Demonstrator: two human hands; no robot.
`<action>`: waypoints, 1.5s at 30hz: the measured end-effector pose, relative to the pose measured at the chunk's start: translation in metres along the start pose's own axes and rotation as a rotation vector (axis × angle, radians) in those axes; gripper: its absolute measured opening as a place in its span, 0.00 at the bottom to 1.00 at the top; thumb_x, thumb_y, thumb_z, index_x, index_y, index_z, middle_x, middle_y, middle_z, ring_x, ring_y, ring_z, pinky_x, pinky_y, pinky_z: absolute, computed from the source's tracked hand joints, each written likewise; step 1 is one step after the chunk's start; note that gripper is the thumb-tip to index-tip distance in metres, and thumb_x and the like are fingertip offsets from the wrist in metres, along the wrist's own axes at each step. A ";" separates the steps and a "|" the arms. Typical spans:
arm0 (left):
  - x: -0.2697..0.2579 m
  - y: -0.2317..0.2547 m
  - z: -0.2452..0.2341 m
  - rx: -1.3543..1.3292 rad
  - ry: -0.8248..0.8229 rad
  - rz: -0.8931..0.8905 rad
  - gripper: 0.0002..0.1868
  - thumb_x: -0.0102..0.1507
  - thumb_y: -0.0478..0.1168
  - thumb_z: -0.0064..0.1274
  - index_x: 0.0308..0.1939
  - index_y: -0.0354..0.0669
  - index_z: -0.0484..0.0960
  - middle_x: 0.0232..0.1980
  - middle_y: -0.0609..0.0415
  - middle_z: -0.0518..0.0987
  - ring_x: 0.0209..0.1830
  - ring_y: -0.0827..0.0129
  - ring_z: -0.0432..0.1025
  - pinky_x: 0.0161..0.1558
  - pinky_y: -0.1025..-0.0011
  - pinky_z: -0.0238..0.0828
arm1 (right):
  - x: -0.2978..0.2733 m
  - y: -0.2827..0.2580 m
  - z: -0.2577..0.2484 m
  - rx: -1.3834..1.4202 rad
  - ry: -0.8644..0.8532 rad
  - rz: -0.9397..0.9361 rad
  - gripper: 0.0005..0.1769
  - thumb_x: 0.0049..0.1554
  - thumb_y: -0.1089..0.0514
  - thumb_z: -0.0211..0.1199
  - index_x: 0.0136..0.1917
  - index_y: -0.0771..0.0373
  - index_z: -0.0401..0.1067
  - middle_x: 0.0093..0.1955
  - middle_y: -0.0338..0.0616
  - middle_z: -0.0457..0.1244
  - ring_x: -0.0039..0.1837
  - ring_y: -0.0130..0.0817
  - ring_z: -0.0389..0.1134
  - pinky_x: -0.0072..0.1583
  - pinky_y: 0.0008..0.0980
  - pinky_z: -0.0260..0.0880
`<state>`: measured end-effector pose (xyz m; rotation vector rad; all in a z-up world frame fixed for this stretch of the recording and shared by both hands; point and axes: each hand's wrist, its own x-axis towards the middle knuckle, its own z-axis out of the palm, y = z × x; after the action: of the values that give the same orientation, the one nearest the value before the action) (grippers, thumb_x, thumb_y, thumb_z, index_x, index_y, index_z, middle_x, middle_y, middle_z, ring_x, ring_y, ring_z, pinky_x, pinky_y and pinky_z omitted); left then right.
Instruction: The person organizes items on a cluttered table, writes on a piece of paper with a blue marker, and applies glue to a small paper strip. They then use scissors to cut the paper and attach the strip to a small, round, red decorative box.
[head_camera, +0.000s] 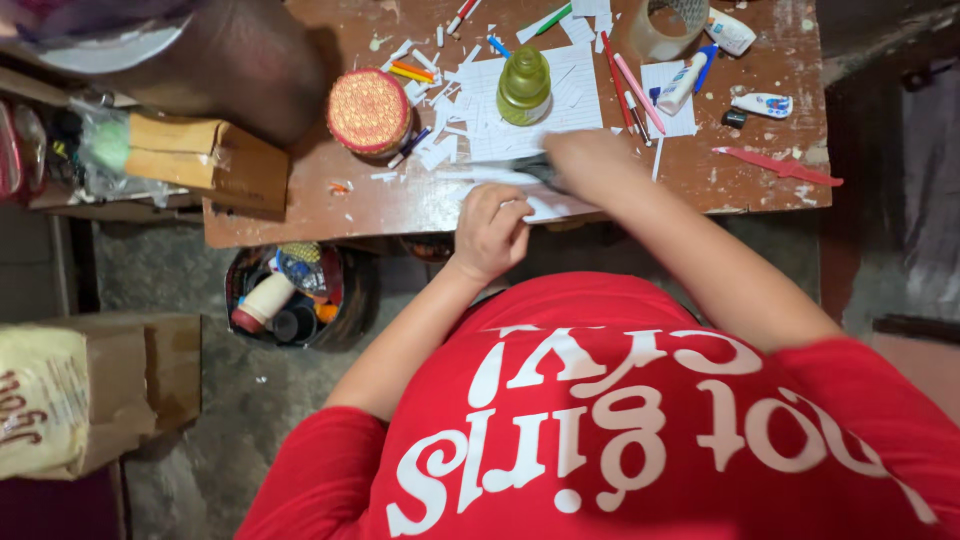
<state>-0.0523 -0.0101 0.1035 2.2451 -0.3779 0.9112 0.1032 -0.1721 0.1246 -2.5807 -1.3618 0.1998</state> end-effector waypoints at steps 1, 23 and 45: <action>0.000 0.003 0.007 -0.002 0.014 -0.010 0.17 0.53 0.27 0.56 0.44 0.43 0.76 0.49 0.50 0.75 0.51 0.52 0.71 0.53 0.57 0.68 | -0.019 0.016 -0.005 0.033 -0.076 0.100 0.11 0.52 0.56 0.66 0.48 0.61 0.73 0.40 0.60 0.68 0.46 0.60 0.71 0.47 0.57 0.70; 0.020 -0.049 0.174 0.289 -0.370 -0.704 0.22 0.47 0.41 0.69 0.43 0.44 0.82 0.48 0.45 0.78 0.50 0.47 0.71 0.51 0.56 0.71 | -0.174 0.174 0.052 0.419 0.180 0.307 0.30 0.52 0.66 0.68 0.69 0.61 0.71 0.51 0.60 0.69 0.54 0.56 0.71 0.57 0.48 0.71; 0.034 -0.044 0.159 -0.061 -0.376 -0.861 0.07 0.59 0.38 0.61 0.38 0.39 0.85 0.34 0.46 0.84 0.34 0.59 0.79 0.39 0.63 0.74 | -0.156 0.177 0.078 1.307 -0.048 0.486 0.30 0.60 0.61 0.63 0.75 0.60 0.65 0.41 0.37 0.64 0.38 0.29 0.65 0.40 0.33 0.65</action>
<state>0.0738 -0.0875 0.0227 2.1839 0.3881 0.0275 0.1391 -0.3885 0.0074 -1.6545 -0.2796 0.8728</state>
